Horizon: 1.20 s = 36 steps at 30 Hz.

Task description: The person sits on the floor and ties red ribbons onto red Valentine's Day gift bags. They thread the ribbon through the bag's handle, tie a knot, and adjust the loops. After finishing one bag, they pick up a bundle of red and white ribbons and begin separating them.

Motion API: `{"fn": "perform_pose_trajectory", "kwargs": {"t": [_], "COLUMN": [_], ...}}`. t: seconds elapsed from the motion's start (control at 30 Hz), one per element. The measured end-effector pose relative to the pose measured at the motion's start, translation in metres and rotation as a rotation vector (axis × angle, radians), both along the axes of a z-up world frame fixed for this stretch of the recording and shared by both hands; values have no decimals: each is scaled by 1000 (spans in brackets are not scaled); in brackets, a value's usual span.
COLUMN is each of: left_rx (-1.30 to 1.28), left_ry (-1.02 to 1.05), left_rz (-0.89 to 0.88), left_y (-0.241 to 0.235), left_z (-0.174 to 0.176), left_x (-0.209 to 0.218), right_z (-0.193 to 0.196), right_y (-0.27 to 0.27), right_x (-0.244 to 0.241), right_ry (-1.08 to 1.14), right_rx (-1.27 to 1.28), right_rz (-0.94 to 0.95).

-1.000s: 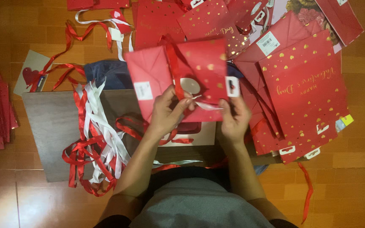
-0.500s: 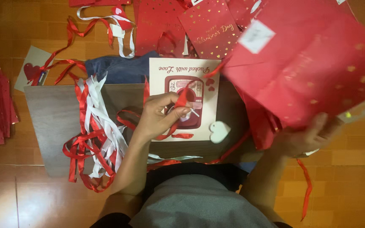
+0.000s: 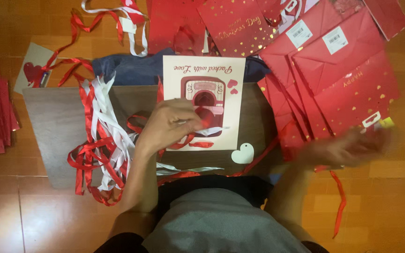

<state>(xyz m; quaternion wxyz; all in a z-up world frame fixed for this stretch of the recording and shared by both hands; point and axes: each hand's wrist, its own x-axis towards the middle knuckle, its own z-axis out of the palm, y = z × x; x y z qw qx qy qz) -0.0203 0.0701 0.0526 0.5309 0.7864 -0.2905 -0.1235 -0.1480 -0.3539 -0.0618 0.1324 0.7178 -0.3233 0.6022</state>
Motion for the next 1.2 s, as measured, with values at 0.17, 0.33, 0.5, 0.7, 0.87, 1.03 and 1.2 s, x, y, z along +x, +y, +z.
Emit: {"fn": "perform_pose_trajectory", "kwargs": {"t": [0.17, 0.33, 0.5, 0.7, 0.87, 1.03, 1.2], "left_rx": [211, 343, 399, 195, -333, -631, -691], "left_ry": [-270, -443, -353, -271, 194, 246, 81], "left_rz": [308, 477, 460, 506, 519, 645, 770], "left_y": [-12, -16, -20, -23, -28, -27, -25], "left_z": [-10, -36, -57, -48, -37, -45, -43], "left_x": [5, 17, 17, 14, 12, 10, 7], "right_z": [30, 66, 54, 51, 69, 68, 49], "right_y": [126, 181, 190, 182, 161, 154, 170], "right_x": [36, 78, 90, 102, 122, 121, 106], "right_ry": [249, 704, 765, 46, -262, -126, 70], "right_rx": [816, 615, 577, 1323, 1202, 1267, 1494], "right_rz": [1212, 1184, 1103, 1346, 1493, 1604, 1635]}}
